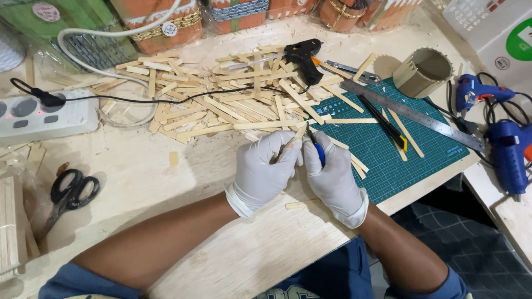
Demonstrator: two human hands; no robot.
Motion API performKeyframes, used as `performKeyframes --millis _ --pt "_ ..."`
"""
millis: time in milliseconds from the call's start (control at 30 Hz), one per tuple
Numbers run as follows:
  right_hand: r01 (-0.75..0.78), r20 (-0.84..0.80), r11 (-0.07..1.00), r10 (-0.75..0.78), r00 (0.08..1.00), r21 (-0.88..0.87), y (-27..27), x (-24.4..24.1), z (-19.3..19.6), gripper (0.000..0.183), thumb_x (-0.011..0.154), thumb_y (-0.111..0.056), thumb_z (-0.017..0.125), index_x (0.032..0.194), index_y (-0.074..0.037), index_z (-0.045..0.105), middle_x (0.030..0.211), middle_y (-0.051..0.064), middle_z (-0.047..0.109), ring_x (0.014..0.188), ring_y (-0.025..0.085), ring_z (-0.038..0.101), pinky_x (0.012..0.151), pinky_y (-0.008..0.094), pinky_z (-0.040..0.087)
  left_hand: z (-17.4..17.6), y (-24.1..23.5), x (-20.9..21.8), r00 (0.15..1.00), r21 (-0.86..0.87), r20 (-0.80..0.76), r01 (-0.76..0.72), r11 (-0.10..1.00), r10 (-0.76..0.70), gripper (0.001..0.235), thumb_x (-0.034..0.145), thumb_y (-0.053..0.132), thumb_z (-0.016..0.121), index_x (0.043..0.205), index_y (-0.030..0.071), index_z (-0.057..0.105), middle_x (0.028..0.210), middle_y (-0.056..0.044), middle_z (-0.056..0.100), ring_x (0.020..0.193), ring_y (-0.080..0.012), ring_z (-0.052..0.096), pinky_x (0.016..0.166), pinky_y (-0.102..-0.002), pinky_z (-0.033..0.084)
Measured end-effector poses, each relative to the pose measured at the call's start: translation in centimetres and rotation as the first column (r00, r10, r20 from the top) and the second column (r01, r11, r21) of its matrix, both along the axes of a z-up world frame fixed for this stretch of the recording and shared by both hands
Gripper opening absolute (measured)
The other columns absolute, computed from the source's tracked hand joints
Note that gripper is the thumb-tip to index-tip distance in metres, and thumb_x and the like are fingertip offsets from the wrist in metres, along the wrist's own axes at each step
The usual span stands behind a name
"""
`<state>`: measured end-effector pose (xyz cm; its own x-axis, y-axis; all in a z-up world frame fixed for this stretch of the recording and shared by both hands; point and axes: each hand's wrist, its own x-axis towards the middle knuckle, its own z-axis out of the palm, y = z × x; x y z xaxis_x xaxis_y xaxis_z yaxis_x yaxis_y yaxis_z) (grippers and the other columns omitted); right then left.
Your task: Cutting and trimming thin wooden craft sticks using a hand-held cutter on a workbench.
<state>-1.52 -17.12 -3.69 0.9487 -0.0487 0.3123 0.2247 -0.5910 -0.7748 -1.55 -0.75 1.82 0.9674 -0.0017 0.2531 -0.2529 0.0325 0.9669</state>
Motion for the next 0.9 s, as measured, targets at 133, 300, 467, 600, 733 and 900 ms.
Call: performKeyframes --millis 133,300,467,600,733,900 --pt "-0.015 0.000 0.996 0.015 1.000 0.082 0.0 0.3 0.7 0.028 0.103 -0.027 0.055 0.081 -0.012 0.064 0.051 0.006 0.059 0.046 0.016 0.054 0.045 0.028 0.046 -0.1 0.1 -0.1 0.998 -0.037 -0.052 0.016 0.999 -0.018 0.016 0.092 0.006 0.067 0.078 0.005 0.074 0.057 -0.005 0.069 0.043 -0.0093 0.064 0.045 -0.021 0.051" --pt "-0.126 0.060 0.834 0.111 0.992 0.538 1.2 0.4 2.9 0.012 0.100 -0.015 0.063 0.105 -0.006 0.069 0.067 0.003 0.061 0.063 0.009 0.055 0.062 0.026 0.052 0.0 0.0 0.0 0.996 -0.082 -0.089 0.006 0.997 -0.014 0.011 0.095 0.006 0.065 0.092 0.001 0.074 0.061 -0.008 0.070 0.048 -0.0094 0.062 0.052 -0.024 0.053" --pt "-0.110 0.021 0.791 0.122 0.992 0.602 0.2 0.6 2.9 0.022 0.090 -0.011 0.076 0.111 -0.003 0.071 0.078 0.006 0.067 0.072 0.009 0.061 0.072 0.025 0.055 -2.4 -0.1 0.7 0.989 0.159 0.132 -0.084 0.984 0.063 0.009 0.088 0.010 0.076 0.097 0.007 0.077 0.075 -0.012 0.075 0.069 -0.0248 0.074 0.062 -0.033 0.058" --pt "-0.104 0.016 0.787 0.118 0.993 0.608 -0.1 0.6 2.6 0.018 0.087 -0.006 0.079 0.103 -0.002 0.072 0.085 0.011 0.070 0.078 0.014 0.066 0.076 0.030 0.058 -2.7 -0.2 0.7 0.986 0.152 0.151 -0.088 0.984 0.065 0.018 0.082 0.015 0.084 0.099 0.010 0.078 0.088 -0.012 0.077 0.084 -0.0276 0.075 0.074 -0.035 0.059" --pt "-0.152 0.053 0.802 0.149 0.987 0.578 -1.3 1.0 3.0 0.019 0.089 -0.005 0.077 0.105 0.000 0.069 0.084 0.014 0.070 0.072 0.015 0.066 0.073 0.028 0.056 -1.4 -0.3 0.6 0.988 -0.061 -0.087 0.126 0.990 -0.131 0.014 0.097 0.018 0.067 0.094 0.010 0.078 0.073 -0.009 0.075 0.058 -0.0114 0.065 0.058 -0.026 0.057" --pt "-0.131 0.010 0.749 0.163 0.987 0.649 -0.5 0.7 4.1 0.024 0.095 -0.007 0.068 0.118 -0.003 0.067 0.097 0.013 0.072 0.077 0.015 0.069 0.074 0.028 0.058 0.0 -0.4 -0.1 0.977 -0.128 -0.180 0.095 0.987 -0.117 0.012 0.086 0.008 0.077 0.098 0.004 0.076 0.072 -0.010 0.076 0.054 -0.0073 0.064 0.051 -0.021 0.053"
